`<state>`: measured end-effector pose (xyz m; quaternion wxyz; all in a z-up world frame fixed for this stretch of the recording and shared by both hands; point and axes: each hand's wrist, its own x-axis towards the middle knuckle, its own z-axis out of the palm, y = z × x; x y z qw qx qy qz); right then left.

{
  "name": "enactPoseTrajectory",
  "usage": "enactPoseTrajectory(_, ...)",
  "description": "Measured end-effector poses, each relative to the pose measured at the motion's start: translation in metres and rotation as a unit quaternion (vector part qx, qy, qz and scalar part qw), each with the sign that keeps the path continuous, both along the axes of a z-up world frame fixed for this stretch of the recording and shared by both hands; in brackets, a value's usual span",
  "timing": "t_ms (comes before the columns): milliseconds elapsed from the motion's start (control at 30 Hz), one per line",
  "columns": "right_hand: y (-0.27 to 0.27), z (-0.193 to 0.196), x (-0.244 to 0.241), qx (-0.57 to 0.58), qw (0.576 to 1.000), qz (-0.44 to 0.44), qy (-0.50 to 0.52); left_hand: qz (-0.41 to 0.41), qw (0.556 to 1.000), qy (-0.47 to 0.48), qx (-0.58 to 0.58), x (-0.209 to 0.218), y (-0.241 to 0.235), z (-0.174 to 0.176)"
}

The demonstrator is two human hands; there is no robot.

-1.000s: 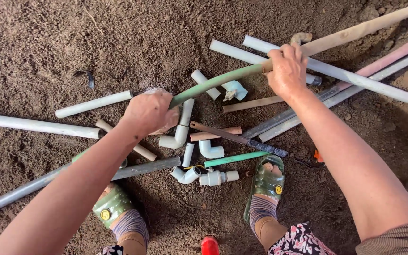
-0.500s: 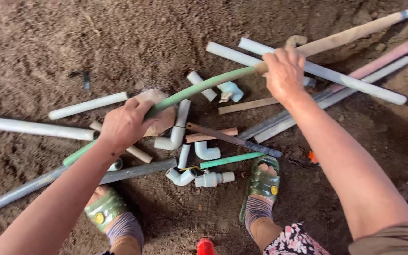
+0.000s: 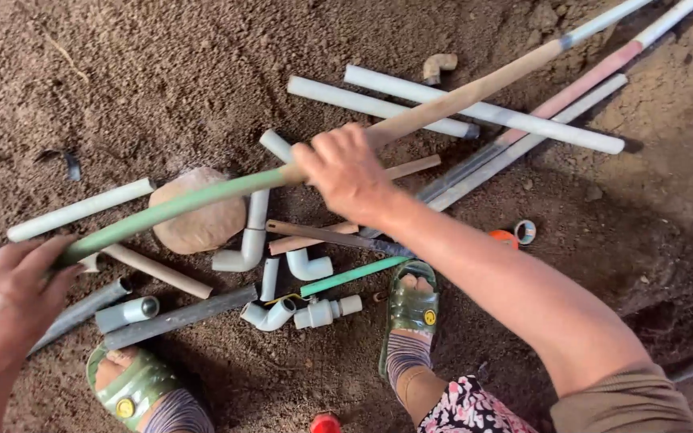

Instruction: The person sits on a small red stool on the ground and assembles various PVC pipes and fittings. They pick up different pipe segments and connectors, fit them together by hand, and arrange the components on the dirt surface.

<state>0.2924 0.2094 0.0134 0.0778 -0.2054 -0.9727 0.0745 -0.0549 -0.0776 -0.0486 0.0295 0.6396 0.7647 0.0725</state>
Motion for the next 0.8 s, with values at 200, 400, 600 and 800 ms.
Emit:
enactPoseTrajectory(200, -0.030, -0.013, -0.015, -0.012, 0.998, 0.050, 0.022, 0.080, 0.979, -0.186, 0.028, -0.056, -0.072, -0.098)
enactPoseTrajectory(400, -0.043, -0.016, -0.024, 0.015, 0.996, 0.078, 0.040, 0.097, 0.971, -0.215, 0.044, -0.059, -0.078, -0.096)
enactPoseTrajectory(600, -0.034, -0.031, -0.023, -0.103, 0.993, 0.052, 0.023, 0.125, 0.991, 0.035, -0.035, -0.026, -0.047, -0.035)
enactPoseTrajectory(800, -0.016, -0.031, 0.000, -0.094, 0.992, 0.006, -0.082, 0.203, 0.966, 0.029, -0.157, -0.009, -0.025, 0.000)
